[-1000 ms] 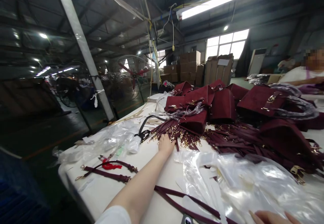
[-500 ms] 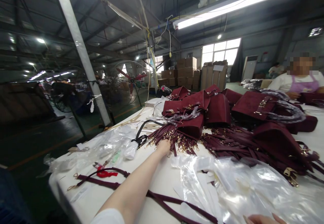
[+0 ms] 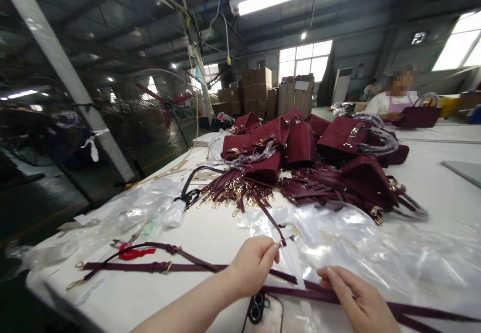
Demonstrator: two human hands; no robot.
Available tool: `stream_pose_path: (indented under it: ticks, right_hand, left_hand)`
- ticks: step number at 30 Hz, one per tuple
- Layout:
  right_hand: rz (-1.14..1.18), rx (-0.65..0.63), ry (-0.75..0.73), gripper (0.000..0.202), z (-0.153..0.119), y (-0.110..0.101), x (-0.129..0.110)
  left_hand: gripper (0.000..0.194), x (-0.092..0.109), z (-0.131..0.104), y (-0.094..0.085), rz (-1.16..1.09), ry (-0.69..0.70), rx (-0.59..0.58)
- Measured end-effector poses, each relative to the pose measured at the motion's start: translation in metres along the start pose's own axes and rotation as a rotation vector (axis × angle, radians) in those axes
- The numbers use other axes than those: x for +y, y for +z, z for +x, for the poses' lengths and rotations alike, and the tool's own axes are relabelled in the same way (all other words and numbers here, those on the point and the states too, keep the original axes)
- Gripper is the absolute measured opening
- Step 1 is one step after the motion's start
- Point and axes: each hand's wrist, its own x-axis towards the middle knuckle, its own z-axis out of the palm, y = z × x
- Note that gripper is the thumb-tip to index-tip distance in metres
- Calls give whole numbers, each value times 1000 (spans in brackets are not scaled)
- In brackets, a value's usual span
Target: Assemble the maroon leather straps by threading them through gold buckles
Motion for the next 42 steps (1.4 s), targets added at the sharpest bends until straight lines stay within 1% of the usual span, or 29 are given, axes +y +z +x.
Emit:
stream_pose_path:
  ticks: [1,2,4,6,8,9,11,14,16,18,20,22,24,25,26,28,29,30,31,32,34,35,36,37,39,41,42]
  right_hand:
    - [117,-61,70,48,-4,6,-11]
    - [223,-119,109,53,-7,11,-20]
    - [403,-227,145,58,-10,20,-32]
    - [495,-236,163,55,-10,23,-36]
    - [582,-174,211,47,-8,20,-36]
    - [639,-151,234,42,-7,18,-35]
    - [771,-126,267,35,-5,15,-33]
    - [915,-123,283,33,-4,14,-34]
    - [964,-176,290,33,-6,16,-36]
    - [1018,-262,297,34,-10,20,-37]
    - [1057,-352,298,34,-13,26,-37]
    - [1033,-431,300,37,-16,32,-36]
    - [945,-494,296,39,-17,38,-37]
    - [891,-498,291,38,-18,40,-38]
    - [832,-477,285,37,-19,41,-41]
    - [695,-418,278,35,-22,36,-48]
    - [616,-398,277,35,-25,29,-52]
    - [525,-399,276,36,-28,20,-55]
    - [422,-426,275,37,-31,6,-57]
    - [315,-461,283,37,-35,-11,-58]
    - [93,-518,302,37,-40,-56,-50]
    - [-2,-498,340,37,-42,-83,-41]
    - [-109,-472,372,37,-44,-112,-30]
    - [-226,-443,405,38,-45,-142,-18]
    - [-488,-283,484,39,-48,-202,7]
    - [-600,-198,538,41,-51,-253,29]
    - [-652,-158,559,40,-52,-274,38]
  left_hand:
    - [41,11,-11,11,-8,85,-28]
    - [39,19,-21,22,-10,171,-54]
    - [33,31,-33,43,23,313,-83]
    - [26,38,-39,60,95,428,-64]
    - [23,43,-41,67,157,538,-24]
    - [24,45,-41,66,171,579,4]
    - [26,50,-40,54,158,606,88]
    - [29,55,-32,26,112,503,270]
    - [28,54,-24,12,69,467,314]
    - [25,50,-17,5,42,492,281]
    - [27,45,-13,4,61,548,215]
    - [25,42,-10,7,123,598,120]
    - [21,40,-8,9,195,624,-2]
    - [21,40,-7,9,227,620,-45]
    - [23,40,-6,6,254,605,-64]
    - [26,37,-4,-5,276,555,-45]
    - [29,35,-4,-14,264,535,-34]
    - [33,31,-5,-26,237,521,-36]
    - [37,25,-6,-39,201,510,-52]
    - [40,18,-8,-53,157,501,-76]
    - [46,-1,-11,-81,102,442,-83]
    - [50,-12,-11,-93,101,380,-69]
    - [54,-23,-10,-104,123,321,-29]
    - [57,-33,-9,-112,145,273,-20]
    - [63,-47,-5,-120,189,174,6]
    - [73,-55,-1,-121,239,75,15]
    - [76,-57,-1,-120,261,41,16]
